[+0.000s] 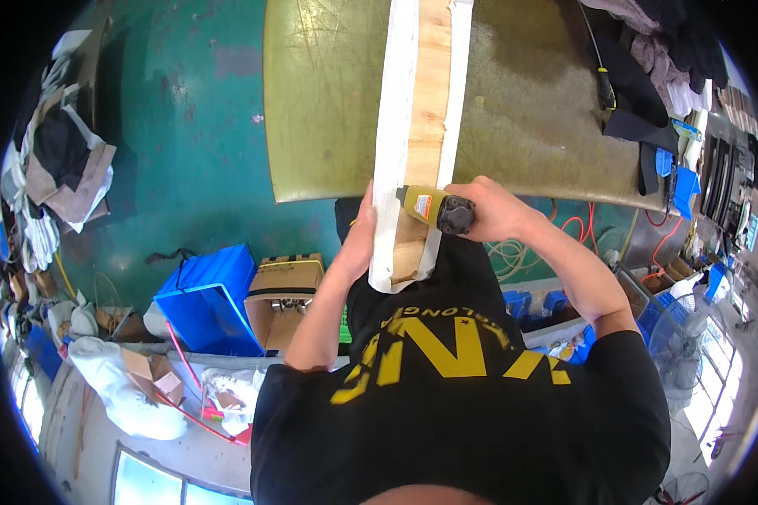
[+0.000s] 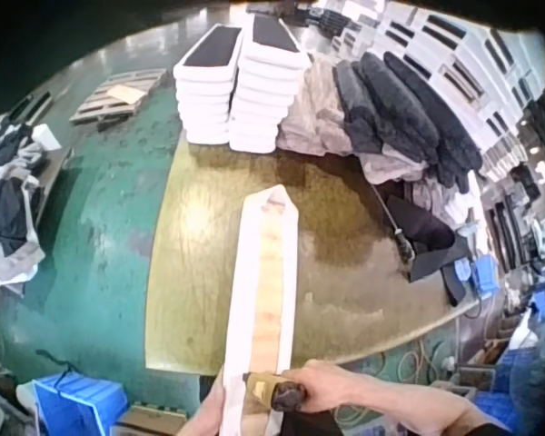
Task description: Stapling fabric or protective covering onto wooden furniture components using a pneumatic staple gun.
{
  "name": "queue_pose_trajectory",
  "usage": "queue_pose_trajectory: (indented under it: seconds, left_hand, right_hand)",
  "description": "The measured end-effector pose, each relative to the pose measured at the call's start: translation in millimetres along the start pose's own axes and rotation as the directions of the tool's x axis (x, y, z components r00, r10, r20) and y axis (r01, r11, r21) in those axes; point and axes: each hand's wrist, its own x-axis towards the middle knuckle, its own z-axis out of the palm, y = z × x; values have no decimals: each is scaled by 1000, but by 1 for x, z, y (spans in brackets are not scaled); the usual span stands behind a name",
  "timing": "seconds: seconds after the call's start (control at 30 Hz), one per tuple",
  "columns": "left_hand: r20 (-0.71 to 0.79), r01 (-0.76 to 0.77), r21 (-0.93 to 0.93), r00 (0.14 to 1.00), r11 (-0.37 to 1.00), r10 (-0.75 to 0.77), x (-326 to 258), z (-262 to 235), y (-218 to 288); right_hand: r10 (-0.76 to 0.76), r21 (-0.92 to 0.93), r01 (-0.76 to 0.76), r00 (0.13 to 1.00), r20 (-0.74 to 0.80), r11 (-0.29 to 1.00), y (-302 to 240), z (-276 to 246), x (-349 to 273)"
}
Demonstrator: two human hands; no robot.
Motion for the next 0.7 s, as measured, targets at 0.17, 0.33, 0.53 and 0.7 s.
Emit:
queue_pose_trajectory:
  seconds: [0.17,0.33,0.53,0.7]
  left_hand:
    - [-87,-30,669,989,742,118,-16,17,6]
    - [-87,-67,648,983,759,162,-20,23,13]
    - [62,177,-171,984,969,-169,-23,-13,-3]
    - [85,-10,322,996,947,-18,-23,-10,-4]
  right_hand:
    - [47,-75,-44,998,47,996,-15,-3,-5]
    - [65,-56,-60,994,92,997,-23,11,-12]
    - [125,-45,-121,988,87,992,-26,25,-17]
    - [145,-42,-143,987,70,989,-28,34,-21]
